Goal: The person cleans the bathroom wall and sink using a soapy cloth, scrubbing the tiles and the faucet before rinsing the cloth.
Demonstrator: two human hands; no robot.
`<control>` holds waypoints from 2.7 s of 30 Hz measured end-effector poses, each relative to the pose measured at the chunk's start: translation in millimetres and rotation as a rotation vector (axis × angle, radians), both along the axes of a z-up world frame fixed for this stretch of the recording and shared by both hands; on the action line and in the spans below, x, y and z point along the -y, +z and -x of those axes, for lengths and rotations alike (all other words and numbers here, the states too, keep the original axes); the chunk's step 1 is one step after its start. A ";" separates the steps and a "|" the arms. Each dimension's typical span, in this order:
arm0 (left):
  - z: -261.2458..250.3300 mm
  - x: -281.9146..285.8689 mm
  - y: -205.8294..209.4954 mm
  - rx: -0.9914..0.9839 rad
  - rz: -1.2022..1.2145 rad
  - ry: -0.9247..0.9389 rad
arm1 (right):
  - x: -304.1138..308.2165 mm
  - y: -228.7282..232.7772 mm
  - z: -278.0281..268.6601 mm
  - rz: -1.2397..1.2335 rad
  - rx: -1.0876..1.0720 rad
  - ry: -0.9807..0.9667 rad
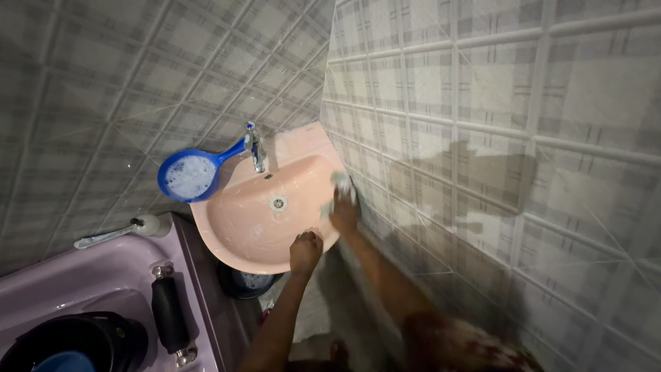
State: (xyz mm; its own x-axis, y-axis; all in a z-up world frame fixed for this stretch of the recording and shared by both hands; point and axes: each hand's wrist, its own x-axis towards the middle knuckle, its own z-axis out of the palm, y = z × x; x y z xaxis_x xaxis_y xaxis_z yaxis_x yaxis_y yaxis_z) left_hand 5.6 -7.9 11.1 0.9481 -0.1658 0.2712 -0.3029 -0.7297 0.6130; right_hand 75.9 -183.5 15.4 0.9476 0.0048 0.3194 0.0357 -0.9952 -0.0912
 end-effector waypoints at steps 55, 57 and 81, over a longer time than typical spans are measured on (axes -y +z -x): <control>-302.0 -11.7 1.3 0.152 0.152 0.089 | -125.4 -53.9 -218.2 -0.548 -0.025 0.202; -301.7 -17.1 -3.4 0.066 0.143 -0.004 | -112.5 -46.2 -212.5 -0.388 -0.125 0.226; -200.1 41.2 -112.2 0.372 -0.111 -0.625 | 9.6 -39.9 -125.5 -0.002 0.007 0.238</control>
State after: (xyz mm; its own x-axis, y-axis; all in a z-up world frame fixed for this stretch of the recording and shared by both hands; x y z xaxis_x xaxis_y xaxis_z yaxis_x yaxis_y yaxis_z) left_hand 205.7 -49.1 -101.2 0.5157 -0.6908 0.5068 -0.8566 -0.4041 0.3209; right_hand 201.5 -193.1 -24.5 0.9175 0.2275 0.3262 0.2704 -0.9583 -0.0921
